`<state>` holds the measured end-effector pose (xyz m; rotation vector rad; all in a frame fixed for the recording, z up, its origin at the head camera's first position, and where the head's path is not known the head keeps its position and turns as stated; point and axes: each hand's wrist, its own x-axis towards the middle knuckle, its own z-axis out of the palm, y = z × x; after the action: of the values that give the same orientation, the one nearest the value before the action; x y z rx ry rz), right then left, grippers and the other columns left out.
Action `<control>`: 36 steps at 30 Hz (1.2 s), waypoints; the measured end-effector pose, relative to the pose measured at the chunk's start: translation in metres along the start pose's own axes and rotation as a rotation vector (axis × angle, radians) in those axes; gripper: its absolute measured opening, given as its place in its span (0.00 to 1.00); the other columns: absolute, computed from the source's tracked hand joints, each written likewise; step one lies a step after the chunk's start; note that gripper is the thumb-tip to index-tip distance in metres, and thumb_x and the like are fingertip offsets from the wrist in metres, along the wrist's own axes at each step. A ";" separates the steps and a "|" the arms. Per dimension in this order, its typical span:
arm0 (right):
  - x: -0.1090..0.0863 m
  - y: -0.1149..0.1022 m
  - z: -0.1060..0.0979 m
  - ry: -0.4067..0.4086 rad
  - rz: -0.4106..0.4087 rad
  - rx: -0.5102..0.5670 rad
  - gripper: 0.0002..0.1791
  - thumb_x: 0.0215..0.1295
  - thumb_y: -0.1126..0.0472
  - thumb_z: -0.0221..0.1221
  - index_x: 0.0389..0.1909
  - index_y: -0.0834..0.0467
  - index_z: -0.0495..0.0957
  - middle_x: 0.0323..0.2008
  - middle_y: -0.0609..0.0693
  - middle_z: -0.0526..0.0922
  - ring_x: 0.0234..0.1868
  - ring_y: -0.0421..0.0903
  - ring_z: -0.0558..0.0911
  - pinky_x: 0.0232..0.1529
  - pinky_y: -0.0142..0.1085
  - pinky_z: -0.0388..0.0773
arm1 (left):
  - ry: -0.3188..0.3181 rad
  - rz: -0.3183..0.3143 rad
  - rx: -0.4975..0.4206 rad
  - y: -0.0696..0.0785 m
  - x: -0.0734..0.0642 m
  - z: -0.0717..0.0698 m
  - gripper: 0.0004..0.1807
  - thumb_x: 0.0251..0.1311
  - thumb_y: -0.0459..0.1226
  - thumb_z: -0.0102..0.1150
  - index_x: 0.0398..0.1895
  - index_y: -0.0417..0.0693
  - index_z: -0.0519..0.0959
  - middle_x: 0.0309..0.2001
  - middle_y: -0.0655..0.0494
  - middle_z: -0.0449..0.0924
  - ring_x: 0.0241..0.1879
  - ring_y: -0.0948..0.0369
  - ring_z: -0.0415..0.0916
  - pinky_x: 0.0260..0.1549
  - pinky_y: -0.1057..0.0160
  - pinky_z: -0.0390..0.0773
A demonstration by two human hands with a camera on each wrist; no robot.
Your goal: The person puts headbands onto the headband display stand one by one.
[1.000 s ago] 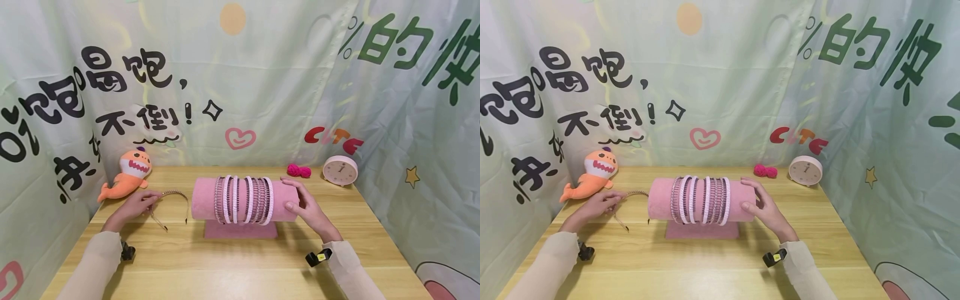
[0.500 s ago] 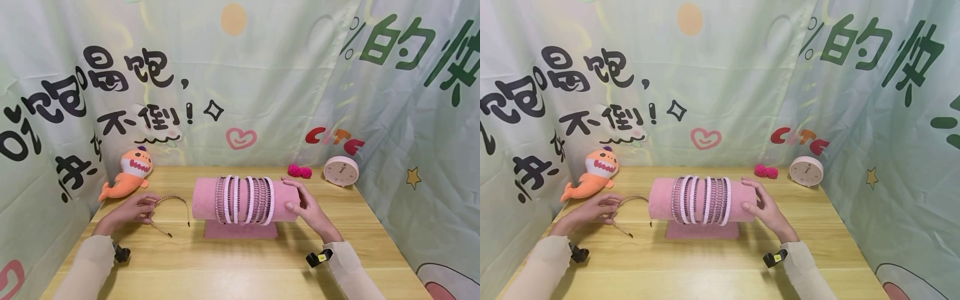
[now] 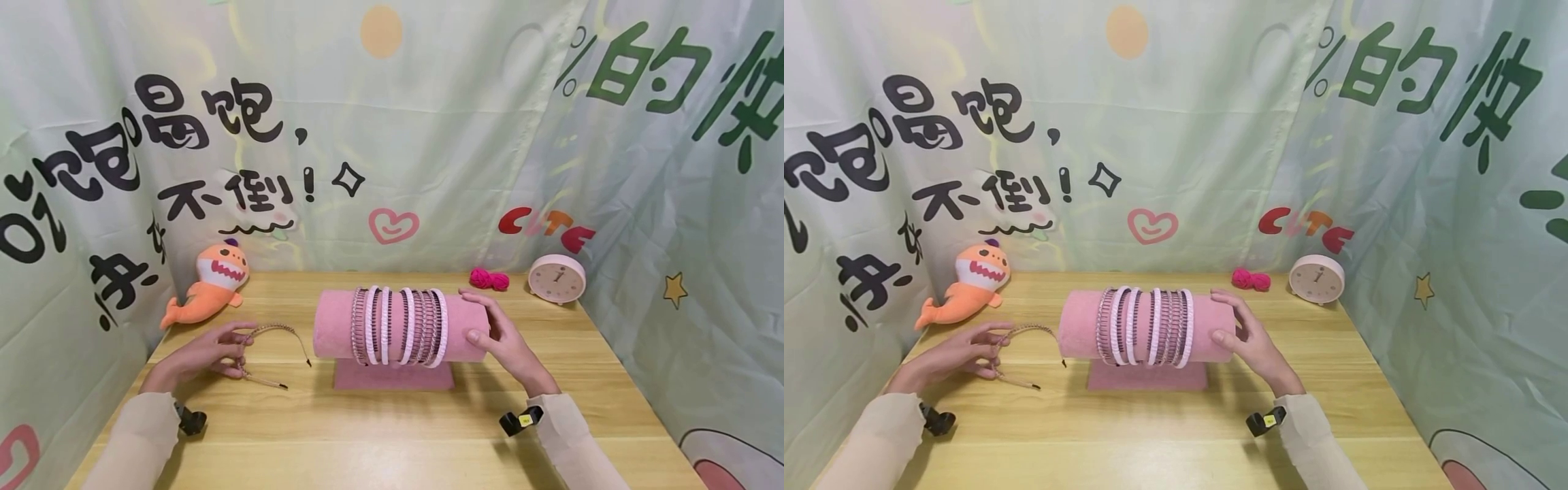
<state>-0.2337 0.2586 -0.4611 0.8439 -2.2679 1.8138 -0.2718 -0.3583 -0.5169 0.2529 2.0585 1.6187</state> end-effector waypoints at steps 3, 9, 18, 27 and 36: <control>0.000 -0.001 0.000 0.001 0.005 0.003 0.35 0.75 0.75 0.59 0.80 0.60 0.64 0.84 0.60 0.62 0.76 0.37 0.72 0.68 0.28 0.74 | -0.020 0.002 -0.009 -0.001 -0.002 0.000 0.38 0.79 0.29 0.54 0.86 0.39 0.51 0.77 0.21 0.54 0.43 0.52 0.84 0.46 0.48 0.93; 0.000 -0.001 0.000 0.000 0.014 0.002 0.35 0.75 0.74 0.59 0.80 0.59 0.64 0.84 0.58 0.62 0.75 0.37 0.72 0.68 0.28 0.75 | 0.008 0.003 0.032 -0.005 -0.006 -0.004 0.32 0.84 0.37 0.54 0.84 0.40 0.57 0.67 0.31 0.71 0.44 0.56 0.84 0.47 0.48 0.93; -0.001 0.000 0.000 0.001 0.015 0.010 0.34 0.75 0.74 0.59 0.80 0.60 0.64 0.83 0.48 0.65 0.75 0.37 0.72 0.69 0.27 0.74 | 0.099 0.008 0.010 -0.008 -0.015 -0.005 0.32 0.84 0.44 0.56 0.82 0.40 0.63 0.63 0.49 0.84 0.46 0.59 0.84 0.48 0.50 0.92; -0.001 0.001 -0.001 0.002 0.008 0.002 0.34 0.75 0.74 0.58 0.80 0.60 0.65 0.83 0.53 0.64 0.76 0.36 0.71 0.70 0.26 0.73 | 0.084 0.028 -0.047 -0.005 -0.024 -0.007 0.29 0.85 0.43 0.53 0.84 0.49 0.66 0.68 0.61 0.81 0.54 0.58 0.85 0.51 0.46 0.91; 0.000 0.000 -0.001 0.002 0.008 0.000 0.34 0.75 0.74 0.59 0.80 0.60 0.65 0.83 0.55 0.63 0.76 0.36 0.72 0.69 0.26 0.74 | 0.088 0.085 -0.040 0.011 -0.031 -0.002 0.26 0.87 0.42 0.50 0.82 0.46 0.69 0.65 0.64 0.81 0.52 0.59 0.83 0.48 0.47 0.92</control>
<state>-0.2336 0.2596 -0.4613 0.8334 -2.2729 1.8178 -0.2480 -0.3712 -0.4980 0.2626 2.1038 1.7485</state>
